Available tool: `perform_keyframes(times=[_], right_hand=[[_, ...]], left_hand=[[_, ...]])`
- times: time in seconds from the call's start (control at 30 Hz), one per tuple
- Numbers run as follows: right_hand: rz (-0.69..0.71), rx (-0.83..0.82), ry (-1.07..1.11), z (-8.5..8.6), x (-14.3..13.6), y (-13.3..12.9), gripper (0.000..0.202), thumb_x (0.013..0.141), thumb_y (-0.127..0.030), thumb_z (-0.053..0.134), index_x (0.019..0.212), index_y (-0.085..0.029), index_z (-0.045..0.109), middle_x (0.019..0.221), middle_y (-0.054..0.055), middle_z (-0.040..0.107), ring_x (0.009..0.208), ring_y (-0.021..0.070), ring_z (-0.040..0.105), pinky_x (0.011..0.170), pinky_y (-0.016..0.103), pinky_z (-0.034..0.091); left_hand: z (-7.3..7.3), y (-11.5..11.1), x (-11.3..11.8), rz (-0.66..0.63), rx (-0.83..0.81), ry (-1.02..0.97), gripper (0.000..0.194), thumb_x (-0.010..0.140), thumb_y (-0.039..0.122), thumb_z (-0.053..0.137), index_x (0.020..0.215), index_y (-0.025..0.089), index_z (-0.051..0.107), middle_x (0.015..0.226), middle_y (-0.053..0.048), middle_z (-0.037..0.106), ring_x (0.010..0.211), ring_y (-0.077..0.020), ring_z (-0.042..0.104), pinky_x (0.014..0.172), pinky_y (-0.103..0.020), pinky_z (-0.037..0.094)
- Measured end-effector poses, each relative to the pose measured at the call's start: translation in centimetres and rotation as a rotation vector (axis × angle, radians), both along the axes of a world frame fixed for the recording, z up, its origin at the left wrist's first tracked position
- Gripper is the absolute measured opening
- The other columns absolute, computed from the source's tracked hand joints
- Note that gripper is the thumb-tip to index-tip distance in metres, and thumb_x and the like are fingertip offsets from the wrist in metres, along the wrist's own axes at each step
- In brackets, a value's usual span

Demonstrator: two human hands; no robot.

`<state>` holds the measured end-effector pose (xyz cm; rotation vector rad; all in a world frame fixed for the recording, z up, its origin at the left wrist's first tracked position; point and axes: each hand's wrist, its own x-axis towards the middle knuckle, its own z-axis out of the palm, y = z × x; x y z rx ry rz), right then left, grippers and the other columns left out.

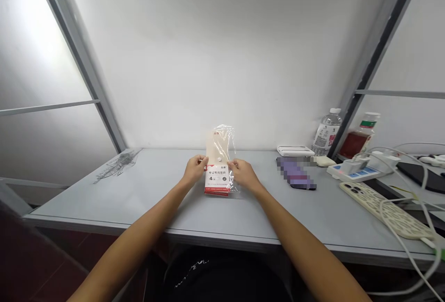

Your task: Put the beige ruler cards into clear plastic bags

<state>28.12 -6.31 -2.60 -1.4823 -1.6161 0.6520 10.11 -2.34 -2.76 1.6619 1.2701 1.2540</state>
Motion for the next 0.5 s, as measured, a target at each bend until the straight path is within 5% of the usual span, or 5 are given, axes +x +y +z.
perform_keyframes(times=[0.2, 0.4, 0.5], right_hand=[[-0.036, 0.081, 0.008, -0.33, -0.37, 0.22, 0.036, 0.079, -0.048, 0.038, 0.069, -0.019, 0.057, 0.055, -0.001, 0.058, 0.046, 0.0135, 0.05, 0.044, 0.024, 0.036], [-0.027, 0.087, 0.103, -0.15, -0.51, 0.07, 0.038, 0.077, -0.049, 0.041, 0.071, -0.017, 0.06, 0.073, 0.005, 0.066, 0.065, 0.0184, 0.059, 0.055, 0.026, 0.042], [0.024, 0.137, 0.113, 0.13, -0.19, -0.6, 0.039, 0.077, -0.051, 0.042, 0.073, -0.018, 0.061, 0.072, 0.004, 0.066, 0.065, 0.0181, 0.059, 0.057, 0.026, 0.043]], left_hand=[[0.07, 0.22, 0.21, 0.046, 0.092, -0.036, 0.025, 0.075, 0.035, 0.05, 0.062, 0.015, 0.055, 0.104, -0.009, 0.053, 0.068, -0.0112, 0.052, 0.067, -0.027, 0.043], [0.07, 0.23, 0.1, 0.036, 0.052, -0.075, 0.027, 0.074, 0.04, 0.051, 0.065, 0.015, 0.056, 0.098, -0.008, 0.056, 0.067, -0.0115, 0.052, 0.065, -0.027, 0.043], [0.13, -0.28, -0.11, -0.126, -0.006, -0.108, 0.032, 0.075, 0.047, 0.049, 0.07, 0.016, 0.056, 0.08, -0.005, 0.06, 0.063, -0.012, 0.052, 0.061, -0.026, 0.043]])
